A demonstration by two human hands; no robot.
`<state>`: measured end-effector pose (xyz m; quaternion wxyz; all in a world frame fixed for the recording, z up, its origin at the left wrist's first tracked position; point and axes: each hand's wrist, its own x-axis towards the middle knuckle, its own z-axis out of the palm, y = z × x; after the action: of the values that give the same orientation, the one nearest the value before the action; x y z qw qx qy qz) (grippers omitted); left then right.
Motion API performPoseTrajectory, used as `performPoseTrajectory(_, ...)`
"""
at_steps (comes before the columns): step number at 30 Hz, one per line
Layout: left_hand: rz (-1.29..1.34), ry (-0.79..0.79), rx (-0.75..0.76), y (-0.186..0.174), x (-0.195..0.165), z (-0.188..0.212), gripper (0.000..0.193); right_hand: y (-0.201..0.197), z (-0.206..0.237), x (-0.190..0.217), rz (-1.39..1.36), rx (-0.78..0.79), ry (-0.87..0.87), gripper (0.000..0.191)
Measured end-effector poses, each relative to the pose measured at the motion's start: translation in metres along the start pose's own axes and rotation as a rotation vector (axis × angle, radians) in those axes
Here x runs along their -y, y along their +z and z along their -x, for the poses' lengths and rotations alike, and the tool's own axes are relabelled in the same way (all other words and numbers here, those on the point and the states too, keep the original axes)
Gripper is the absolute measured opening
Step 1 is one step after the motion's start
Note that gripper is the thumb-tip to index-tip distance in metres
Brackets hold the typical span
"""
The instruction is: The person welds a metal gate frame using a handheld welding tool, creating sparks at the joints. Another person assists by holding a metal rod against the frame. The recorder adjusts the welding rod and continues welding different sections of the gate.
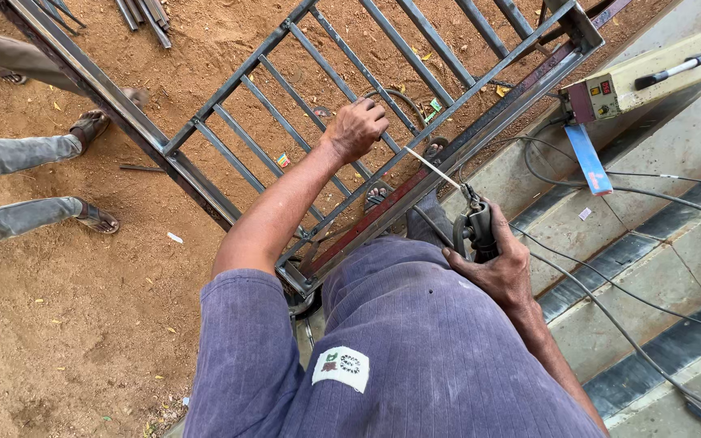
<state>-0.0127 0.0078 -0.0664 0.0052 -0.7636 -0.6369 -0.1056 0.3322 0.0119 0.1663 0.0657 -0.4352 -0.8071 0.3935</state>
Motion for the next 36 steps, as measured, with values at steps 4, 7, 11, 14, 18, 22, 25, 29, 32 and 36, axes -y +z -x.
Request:
performPoseTrajectory(4, -0.058, 0.036, -0.101, 0.004, -0.001, 0.003, 0.016, -0.001, -0.001, 0.002, 0.004, 0.013, 0.029, 0.101)
performPoseTrajectory(7, -0.076, 0.044, -0.082, 0.007, -0.002, 0.002, 0.017, -0.001, -0.003, 0.004, 0.005, 0.008, 0.021, 0.099)
performPoseTrajectory(11, -0.085, 0.052, -0.074, 0.008, -0.001, 0.002, 0.019, 0.000, -0.005, 0.007, 0.007, 0.003, 0.005, 0.098)
performPoseTrajectory(14, -0.082, 0.053, -0.078, 0.006, -0.001, 0.004, 0.018, 0.000, -0.006, 0.009, -0.008, 0.001, -0.017, 0.098)
performPoseTrajectory(18, -0.089, 0.057, -0.091, 0.003, -0.002, 0.004, 0.016, 0.000, -0.007, 0.009, 0.000, 0.023, 0.039, 0.097)
performPoseTrajectory(22, -0.087, 0.054, -0.091, 0.000, -0.003, 0.003, 0.014, 0.000, -0.007, 0.007, -0.003, 0.012, -0.005, 0.097)
performPoseTrajectory(25, -0.056, 0.044, -0.101, -0.004, -0.003, 0.005, 0.013, 0.000, -0.007, 0.006, -0.002, 0.029, -0.010, 0.098)
performPoseTrajectory(29, -0.052, 0.064, -0.129, -0.008, -0.004, 0.006, 0.009, 0.001, -0.007, 0.004, 0.000, 0.042, 0.005, 0.099)
performPoseTrajectory(32, -0.062, 0.080, -0.085, -0.007, -0.001, 0.004, 0.010, 0.001, -0.006, 0.003, -0.009, 0.044, 0.010, 0.100)
performPoseTrajectory(36, -0.073, 0.129, 0.006, -0.007, 0.009, 0.003, 0.011, 0.001, -0.006, 0.001, -0.008, 0.036, -0.009, 0.102)
